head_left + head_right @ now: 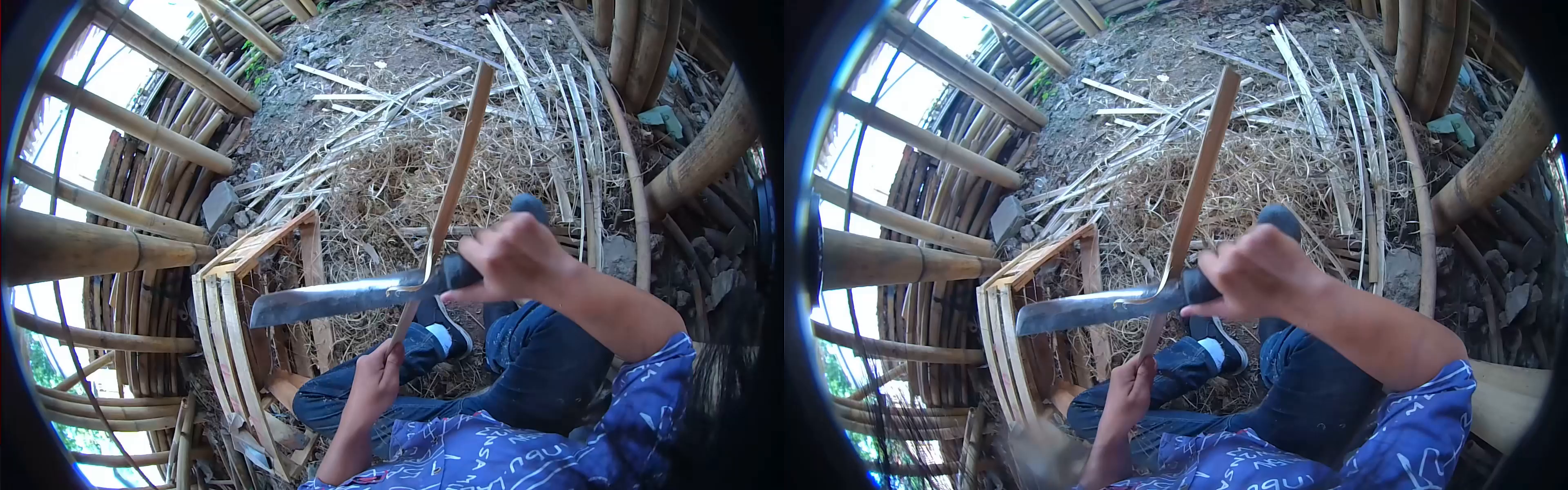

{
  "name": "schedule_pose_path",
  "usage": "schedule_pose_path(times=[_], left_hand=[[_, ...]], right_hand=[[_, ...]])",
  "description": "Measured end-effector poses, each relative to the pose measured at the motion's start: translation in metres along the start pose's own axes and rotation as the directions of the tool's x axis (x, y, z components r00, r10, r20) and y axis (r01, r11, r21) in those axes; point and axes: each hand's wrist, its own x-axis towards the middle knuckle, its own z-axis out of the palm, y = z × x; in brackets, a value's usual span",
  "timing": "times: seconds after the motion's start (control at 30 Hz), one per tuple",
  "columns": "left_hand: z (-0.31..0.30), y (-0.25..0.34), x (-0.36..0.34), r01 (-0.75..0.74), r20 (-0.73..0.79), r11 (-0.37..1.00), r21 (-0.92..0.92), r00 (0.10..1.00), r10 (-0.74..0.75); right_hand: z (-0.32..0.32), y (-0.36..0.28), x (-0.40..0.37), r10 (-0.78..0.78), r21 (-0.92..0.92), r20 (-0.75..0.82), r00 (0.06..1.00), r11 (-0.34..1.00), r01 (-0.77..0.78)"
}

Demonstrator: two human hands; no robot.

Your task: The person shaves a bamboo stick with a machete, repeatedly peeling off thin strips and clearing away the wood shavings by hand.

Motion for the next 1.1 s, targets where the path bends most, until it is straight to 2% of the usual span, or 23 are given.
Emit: schedule_pose_path(times=[0.07,0.17,0.27,0.33,0.5,0.6,0.63,0.7,0.8,0.87,0.9,0.97,1.03,1.1], left_hand=[[-0.003,0.000,-0.001,0.000,0.009,1.000,0.021,1.000,0.000],[-0.008,0.009,-0.007,0.034,0.029,0.999,-0.006,0.999,-0.033],[-0.012,0.004,0.001,-0.053,0.037,0.997,0.053,0.998,0.051],[-0.010,0.006,-0.002,-0.044,0.051,0.998,0.040,0.998,0.042],[-0.021,-0.004,-0.008,-0.050,0.064,0.996,0.068,0.997,0.045],[-0.024,-0.004,-0.008,-0.073,0.059,0.989,0.127,0.996,0.065],[-0.023,-0.007,-0.008,-0.040,0.050,0.995,0.094,0.998,0.036],[-0.019,-0.008,-0.005,-0.014,0.036,0.998,0.065,0.999,0.011],[-0.013,-0.006,-0.003,-0.052,-0.026,0.999,0.004,0.998,0.052],[-0.015,0.000,0.004,0.106,-0.093,0.967,-0.230,0.987,-0.131],[-0.015,-0.001,0.005,0.109,-0.099,0.967,-0.231,0.986,-0.135],[-0.011,-0.006,0.011,-0.017,-0.144,0.984,-0.176,0.990,-0.009],[-0.010,-0.009,0.012,-0.042,-0.146,0.990,-0.136,0.989,0.022],[-0.010,-0.009,0.011,-0.058,-0.148,0.994,-0.091,0.988,0.044]], right_hand=[[0.002,0.022,-0.005,0.045,-0.054,-0.032,0.998,0.997,-0.047],[-0.007,0.022,-0.009,0.095,0.000,-0.097,0.991,0.995,-0.095],[-0.011,0.020,-0.009,0.088,-0.040,-0.119,0.989,0.995,-0.093],[-0.011,0.022,-0.013,0.098,-0.051,-0.126,0.987,0.993,-0.105],[-0.011,0.022,-0.015,-0.043,-0.079,-0.176,0.983,0.996,0.029],[-0.010,0.020,-0.015,-0.020,-0.074,-0.151,0.988,0.997,0.009],[-0.010,0.016,-0.014,-0.028,-0.068,-0.154,0.988,0.998,0.017],[-0.012,0.009,-0.013,0.153,0.048,0.054,0.987,0.987,-0.156],[-0.010,0.004,-0.016,0.120,0.074,-0.006,0.993,0.990,-0.119],[-0.009,-0.001,-0.016,0.091,0.062,-0.046,0.995,0.994,-0.088],[-0.009,-0.003,-0.015,0.067,0.037,-0.048,0.997,0.997,-0.065],[-0.008,-0.004,-0.015,0.032,0.005,-0.053,0.998,0.999,-0.032],[-0.002,-0.002,-0.018,0.076,0.056,-0.076,0.994,0.996,-0.072],[-0.003,0.001,-0.019,0.054,0.032,-0.092,0.994,0.998,-0.051]])
